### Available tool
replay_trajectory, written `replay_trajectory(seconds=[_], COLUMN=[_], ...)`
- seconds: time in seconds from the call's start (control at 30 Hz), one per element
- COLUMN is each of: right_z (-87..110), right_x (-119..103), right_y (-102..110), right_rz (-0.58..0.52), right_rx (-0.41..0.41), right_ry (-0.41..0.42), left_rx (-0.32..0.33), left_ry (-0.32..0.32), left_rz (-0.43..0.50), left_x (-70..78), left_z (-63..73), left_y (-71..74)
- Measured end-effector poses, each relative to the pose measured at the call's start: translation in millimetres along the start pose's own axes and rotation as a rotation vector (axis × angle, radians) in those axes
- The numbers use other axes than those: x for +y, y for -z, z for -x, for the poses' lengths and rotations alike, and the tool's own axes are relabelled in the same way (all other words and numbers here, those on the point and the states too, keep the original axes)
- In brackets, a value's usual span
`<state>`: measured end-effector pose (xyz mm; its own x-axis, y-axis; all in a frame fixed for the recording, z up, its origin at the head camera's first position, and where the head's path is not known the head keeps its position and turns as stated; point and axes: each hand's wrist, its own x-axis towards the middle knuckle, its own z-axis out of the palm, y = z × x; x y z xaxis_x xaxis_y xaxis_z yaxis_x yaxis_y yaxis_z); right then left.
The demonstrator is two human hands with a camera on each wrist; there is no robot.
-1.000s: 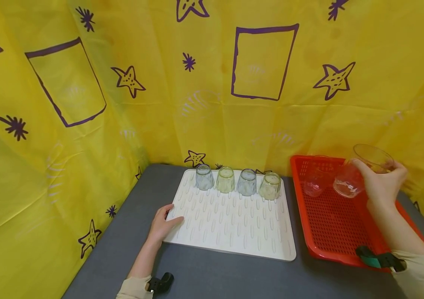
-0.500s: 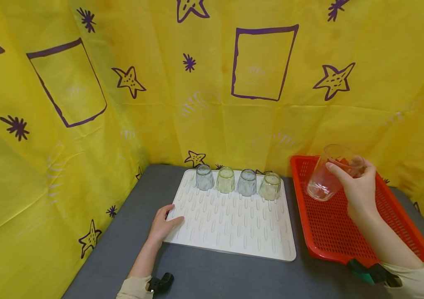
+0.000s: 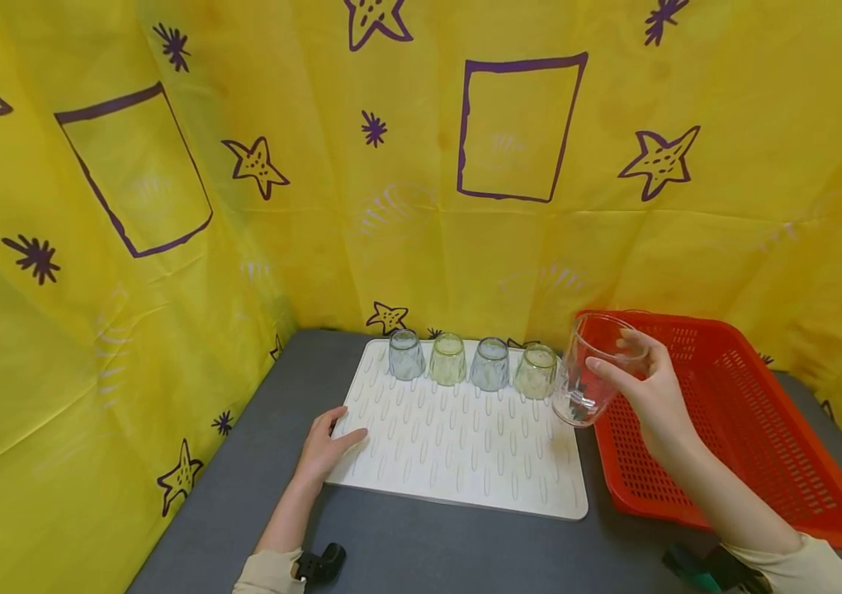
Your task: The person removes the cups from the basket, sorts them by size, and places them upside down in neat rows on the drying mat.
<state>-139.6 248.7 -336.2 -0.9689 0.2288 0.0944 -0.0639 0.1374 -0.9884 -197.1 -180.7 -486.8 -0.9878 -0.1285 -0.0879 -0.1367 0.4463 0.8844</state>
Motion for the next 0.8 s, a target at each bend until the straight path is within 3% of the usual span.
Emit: replay_trajectory(seconds=[0.23,0.37,0.5,0.63,0.8], right_z=[10.6,14.4,17.4,20.4,24.4], right_x=[5,9,14,18,25], right_y=[-17,-25,-31,-37,-45], right_rz=[0.036,0.085,0.137,0.171,0.196], right_rx=[-0.117,-0.152,-0.185,-0.235,-0.306], right_ry=[-0.004,0.016,0.029,0.025,0.069], left_rx=[0.001,-0.035,-0.142,-0.300,-0.465], left_ry=[-0.079,-0.132,-0.202,-0.284,-0.358], left_rz=[-0.111,-0.091,0.045,0.215,0.272], left_x=[16.8,32.3,51.6,68.6,84.7], left_z=[7.3,17.6,30.0,43.4,55.8], left_y=[-9.2,-19.8,-30.9,-39.6,-50.9])
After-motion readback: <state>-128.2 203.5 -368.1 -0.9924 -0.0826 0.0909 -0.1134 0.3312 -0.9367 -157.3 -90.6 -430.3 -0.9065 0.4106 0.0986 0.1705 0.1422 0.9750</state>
